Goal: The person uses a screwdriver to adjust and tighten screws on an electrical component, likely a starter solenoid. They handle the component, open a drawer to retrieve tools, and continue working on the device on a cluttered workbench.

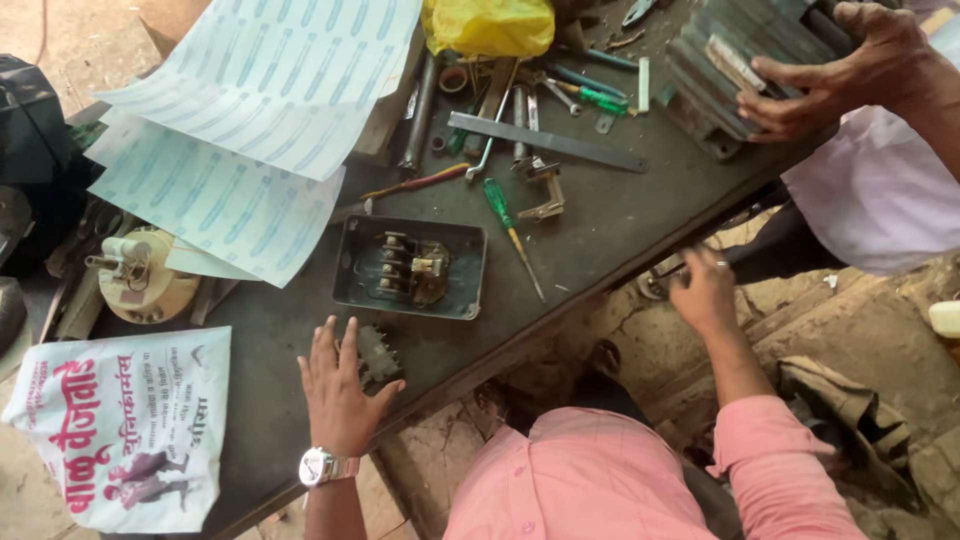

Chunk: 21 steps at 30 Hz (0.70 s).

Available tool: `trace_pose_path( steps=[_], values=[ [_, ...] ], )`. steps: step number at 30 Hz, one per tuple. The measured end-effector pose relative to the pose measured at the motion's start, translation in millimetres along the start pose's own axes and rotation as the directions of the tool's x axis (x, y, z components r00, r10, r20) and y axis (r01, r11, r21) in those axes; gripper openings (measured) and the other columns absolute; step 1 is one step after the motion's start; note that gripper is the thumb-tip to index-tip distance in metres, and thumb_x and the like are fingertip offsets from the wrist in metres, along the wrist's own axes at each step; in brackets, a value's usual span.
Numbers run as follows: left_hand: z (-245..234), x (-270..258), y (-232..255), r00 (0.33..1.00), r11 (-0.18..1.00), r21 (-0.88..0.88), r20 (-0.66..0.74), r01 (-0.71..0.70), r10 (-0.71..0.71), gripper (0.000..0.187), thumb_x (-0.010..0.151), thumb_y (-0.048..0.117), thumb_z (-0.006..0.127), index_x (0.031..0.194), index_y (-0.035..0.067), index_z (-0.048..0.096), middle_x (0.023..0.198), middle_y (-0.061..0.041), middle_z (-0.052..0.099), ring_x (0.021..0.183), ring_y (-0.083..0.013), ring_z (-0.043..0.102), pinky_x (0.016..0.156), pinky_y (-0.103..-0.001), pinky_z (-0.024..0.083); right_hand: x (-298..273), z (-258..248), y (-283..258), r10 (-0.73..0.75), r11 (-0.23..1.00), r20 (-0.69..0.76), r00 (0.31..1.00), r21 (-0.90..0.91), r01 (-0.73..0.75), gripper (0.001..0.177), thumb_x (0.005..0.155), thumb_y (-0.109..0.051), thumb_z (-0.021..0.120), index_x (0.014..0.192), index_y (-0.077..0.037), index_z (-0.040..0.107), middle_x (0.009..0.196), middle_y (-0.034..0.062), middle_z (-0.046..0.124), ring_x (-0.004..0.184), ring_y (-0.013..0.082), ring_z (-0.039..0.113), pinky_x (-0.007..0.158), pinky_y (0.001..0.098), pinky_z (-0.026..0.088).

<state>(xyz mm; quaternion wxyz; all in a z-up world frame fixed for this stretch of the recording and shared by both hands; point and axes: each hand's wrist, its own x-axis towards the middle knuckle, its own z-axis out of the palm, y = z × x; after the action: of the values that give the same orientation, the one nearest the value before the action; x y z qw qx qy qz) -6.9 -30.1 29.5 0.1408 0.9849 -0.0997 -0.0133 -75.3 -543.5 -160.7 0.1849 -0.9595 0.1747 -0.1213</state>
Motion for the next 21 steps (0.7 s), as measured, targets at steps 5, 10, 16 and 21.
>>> trace_pose_path(
  steps=[5, 10, 16, 21],
  values=[
    [21.8, -20.8, 57.6, 0.979, 0.99, -0.129, -0.203, -0.062, 0.035, 0.069, 0.085, 0.03, 0.078, 0.148, 0.014, 0.054, 0.155, -0.011, 0.049, 0.146, -0.0299, 0.044, 0.122, -0.047, 0.036, 21.0, 2.3, 13.7, -0.117, 0.911, 0.195, 0.974, -0.37, 0.184, 0.045, 0.073, -0.03, 0.079, 0.11, -0.006, 0.075, 0.12, 0.0152, 0.07, 0.13, 0.0365, 0.052, 0.111, 0.058, 0.032],
    [84.4, -5.0, 158.7, 0.971, 0.983, -0.153, -0.231, -0.097, 0.06, 0.069, 0.084, 0.03, 0.08, 0.142, 0.001, 0.057, 0.15, -0.022, 0.051, 0.142, -0.0387, 0.043, 0.117, -0.047, 0.038, 36.1, -2.3, 9.9, -0.065, 0.899, 0.354, 0.933, -0.385, 0.209, 0.024, 0.085, -0.03, 0.073, 0.1, -0.012, 0.077, 0.11, 0.0094, 0.073, 0.132, 0.0334, 0.053, 0.115, 0.0598, 0.031],
    [110.2, 6.5, 197.3, 0.911, 0.997, -0.028, -0.404, 0.075, -0.08, 0.072, 0.082, 0.035, 0.083, 0.139, -0.002, 0.058, 0.155, -0.028, 0.043, 0.147, -0.0431, 0.036, 0.121, -0.053, 0.031, 40.5, 9.4, 33.5, -0.123, 0.953, 0.408, 0.905, -0.206, 0.222, 0.038, 0.087, -0.039, 0.072, 0.113, -0.011, 0.072, 0.112, 0.0129, 0.071, 0.113, 0.0329, 0.063, 0.106, 0.0614, 0.039],
    [128.9, -11.9, 227.2, 0.875, 0.993, 0.117, -0.48, -0.002, 0.058, 0.057, 0.087, 0.032, 0.081, 0.134, 0.007, 0.063, 0.153, -0.019, 0.051, 0.145, -0.0368, 0.043, 0.116, -0.051, 0.036, 40.9, 12.3, 48.8, -0.254, 0.94, 0.377, 0.891, -0.12, 0.318, 0.038, 0.086, -0.039, 0.073, 0.111, -0.01, 0.072, 0.114, 0.0121, 0.07, 0.115, 0.0335, 0.061, 0.099, 0.0604, 0.042]
  ],
)
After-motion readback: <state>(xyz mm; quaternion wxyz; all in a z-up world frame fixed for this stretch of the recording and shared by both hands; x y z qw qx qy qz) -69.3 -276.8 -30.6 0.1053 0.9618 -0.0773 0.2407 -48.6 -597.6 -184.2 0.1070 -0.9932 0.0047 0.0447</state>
